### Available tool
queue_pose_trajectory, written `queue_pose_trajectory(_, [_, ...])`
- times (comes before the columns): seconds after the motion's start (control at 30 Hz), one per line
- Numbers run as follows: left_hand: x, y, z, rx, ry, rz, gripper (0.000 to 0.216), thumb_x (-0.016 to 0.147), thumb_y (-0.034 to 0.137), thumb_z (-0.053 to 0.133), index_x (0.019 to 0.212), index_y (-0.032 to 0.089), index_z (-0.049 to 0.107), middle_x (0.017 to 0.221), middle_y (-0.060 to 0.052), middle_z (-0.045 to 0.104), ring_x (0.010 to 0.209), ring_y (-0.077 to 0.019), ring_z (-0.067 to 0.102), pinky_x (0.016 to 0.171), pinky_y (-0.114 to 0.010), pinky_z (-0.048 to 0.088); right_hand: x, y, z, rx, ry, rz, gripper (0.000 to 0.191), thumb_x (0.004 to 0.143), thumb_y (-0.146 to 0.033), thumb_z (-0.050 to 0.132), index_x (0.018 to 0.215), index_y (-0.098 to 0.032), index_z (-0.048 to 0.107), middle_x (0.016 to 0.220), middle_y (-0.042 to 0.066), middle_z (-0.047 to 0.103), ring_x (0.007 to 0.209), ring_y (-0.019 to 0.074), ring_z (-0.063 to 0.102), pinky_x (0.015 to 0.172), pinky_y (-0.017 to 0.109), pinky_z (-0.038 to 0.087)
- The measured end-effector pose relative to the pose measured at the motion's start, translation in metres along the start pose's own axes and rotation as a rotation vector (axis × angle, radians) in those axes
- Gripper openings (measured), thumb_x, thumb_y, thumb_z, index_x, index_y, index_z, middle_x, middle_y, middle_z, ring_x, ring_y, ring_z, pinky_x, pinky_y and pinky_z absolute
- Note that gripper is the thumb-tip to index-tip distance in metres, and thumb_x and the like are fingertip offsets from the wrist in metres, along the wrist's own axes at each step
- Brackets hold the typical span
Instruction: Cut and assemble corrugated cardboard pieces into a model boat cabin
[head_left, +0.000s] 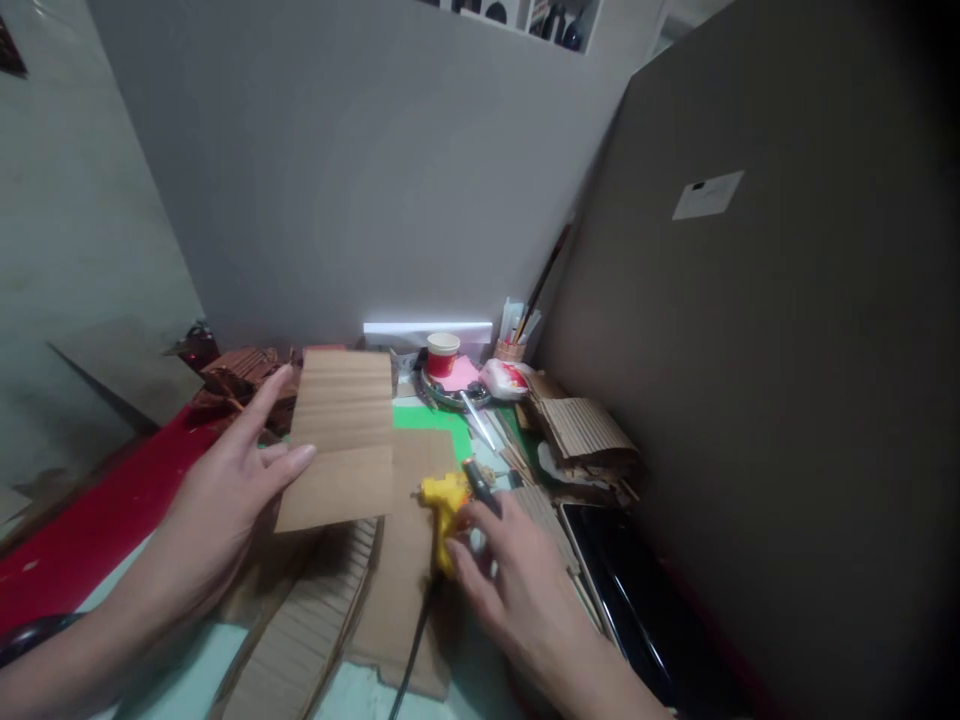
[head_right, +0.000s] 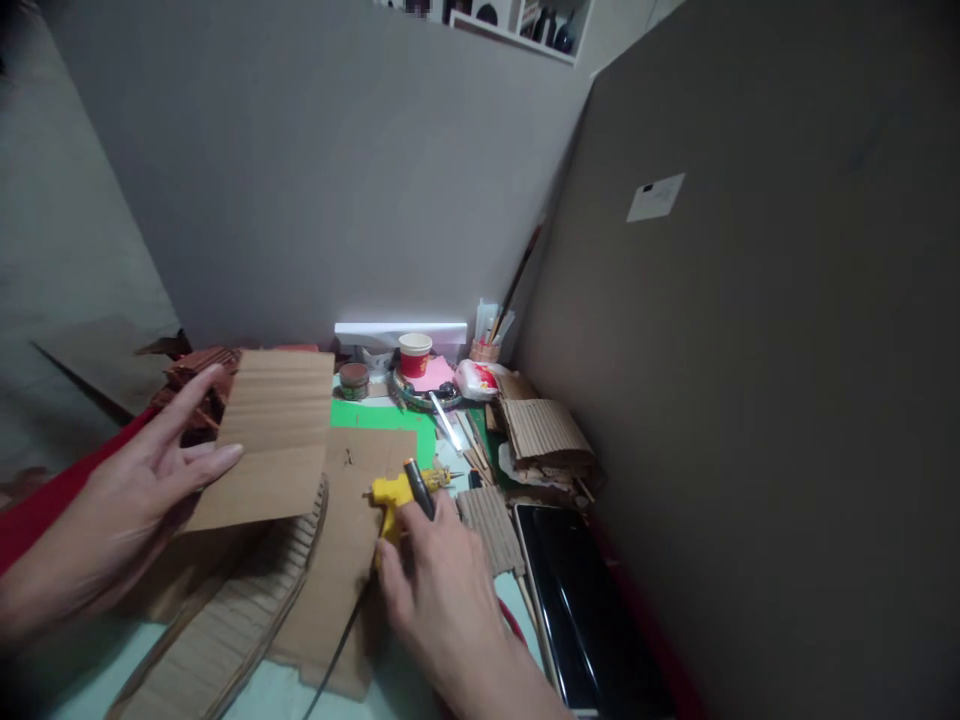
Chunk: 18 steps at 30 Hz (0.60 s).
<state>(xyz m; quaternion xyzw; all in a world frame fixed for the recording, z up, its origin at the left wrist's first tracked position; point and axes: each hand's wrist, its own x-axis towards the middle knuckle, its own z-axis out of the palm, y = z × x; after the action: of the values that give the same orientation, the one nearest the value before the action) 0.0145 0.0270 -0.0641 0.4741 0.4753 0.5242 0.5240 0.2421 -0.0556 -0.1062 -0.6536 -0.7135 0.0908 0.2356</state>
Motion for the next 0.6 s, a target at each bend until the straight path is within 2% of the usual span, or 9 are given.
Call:
queue_pose_trajectory(0.07, [0.001,-0.007,-0.010,0.155,0.008,-0.021,0.082,0.078,0.046,0.077,0.149,0.050,0.035,0.107,0.006,0.081,0.085,-0.0188,0.075,0.068,-0.021,0.058,0.011,-0.004,0.013,-0.034,-0.029,0.002,0.019,0.087,-0.025,0.061,0.105,-0.018,0.067,0.098,0.015,0.060,0.070,0.0281,0.063,0.061,0.039,0.047])
queue_pose_trajectory(0.1, [0.002,-0.010,-0.015,0.226,0.000,-0.027,0.079,0.079,0.050,0.074,0.148,0.049,0.036,0.123,0.004,0.076,0.101,-0.0221,0.072,0.075,-0.024,0.058,0.016,-0.005,0.019,-0.045,-0.036,-0.001,0.021,0.086,-0.022,0.063,0.106,-0.018,0.067,0.099,0.016,0.060,0.072,0.0301,0.063,0.061,0.040,0.047])
queue_pose_trajectory(0.13, [0.002,-0.014,-0.020,0.294,-0.007,-0.028,0.076,0.079,0.054,0.072,0.147,0.047,0.040,0.137,0.004,0.068,0.115,-0.0256,0.066,0.083,-0.028,0.057,0.021,-0.007,0.025,-0.050,-0.039,-0.007,0.022,0.085,-0.019,0.063,0.107,-0.017,0.067,0.100,0.018,0.061,0.075,0.0317,0.064,0.061,0.040,0.046])
queue_pose_trajectory(0.2, [0.003,-0.022,-0.028,0.418,-0.011,0.005,0.067,0.079,0.057,0.068,0.141,0.040,0.053,0.149,0.002,0.057,0.132,-0.0296,0.053,0.102,-0.038,0.048,0.030,-0.011,0.034,-0.030,-0.029,-0.031,0.025,0.084,-0.012,0.061,0.107,-0.016,0.067,0.103,0.019,0.061,0.083,0.0338,0.063,0.064,0.040,0.046])
queue_pose_trajectory(0.3, [0.005,-0.030,-0.036,0.537,-0.034,0.038,0.044,0.080,0.051,0.063,0.114,0.027,0.075,0.134,-0.004,0.069,0.129,-0.0328,0.054,0.113,-0.046,0.034,0.045,-0.017,0.035,0.071,0.024,-0.053,0.017,0.085,-0.013,0.059,0.099,-0.018,0.067,0.101,0.015,0.061,0.089,0.0320,0.061,0.069,0.040,0.046])
queue_pose_trajectory(0.37, [0.005,-0.030,-0.037,0.554,-0.047,0.040,0.034,0.079,0.046,0.059,0.095,0.024,0.080,0.118,-0.007,0.076,0.120,-0.0358,0.059,0.111,-0.050,0.034,0.055,-0.022,0.025,0.189,0.093,-0.033,0.007,0.089,-0.018,0.058,0.091,-0.018,0.064,0.097,0.011,0.062,0.086,0.0265,0.060,0.074,0.038,0.046])
queue_pose_trajectory(0.43, [0.004,-0.025,-0.034,0.569,-0.027,0.063,0.030,0.076,0.046,0.058,0.081,0.025,0.079,0.108,-0.007,0.078,0.116,-0.0383,0.060,0.108,-0.051,0.036,0.060,-0.029,0.011,0.335,0.157,-0.019,0.015,0.097,-0.027,0.052,0.087,-0.019,0.060,0.091,0.005,0.062,0.083,0.0205,0.061,0.075,0.032,0.047])
queue_pose_trajectory(0.53, [-0.009,-0.008,-0.017,0.526,-0.026,0.124,0.027,0.073,0.049,0.064,0.077,0.027,0.077,0.098,-0.004,0.078,0.110,-0.0381,0.062,0.098,-0.044,0.045,0.056,-0.048,-0.009,0.506,0.194,-0.047,0.026,0.103,-0.040,0.042,0.095,-0.022,0.059,0.082,0.000,0.063,0.074,0.0152,0.061,0.064,0.024,0.047])
queue_pose_trajectory(0.6, [-0.022,0.003,0.001,0.337,-0.083,0.175,0.029,0.081,0.051,0.064,0.091,0.028,0.078,0.100,-0.002,0.077,0.105,-0.0323,0.065,0.087,-0.033,0.050,0.048,-0.063,-0.016,0.599,0.201,-0.067,0.029,0.104,-0.044,0.040,0.102,-0.023,0.060,0.080,-0.001,0.062,0.069,0.0144,0.059,0.058,0.023,0.046])
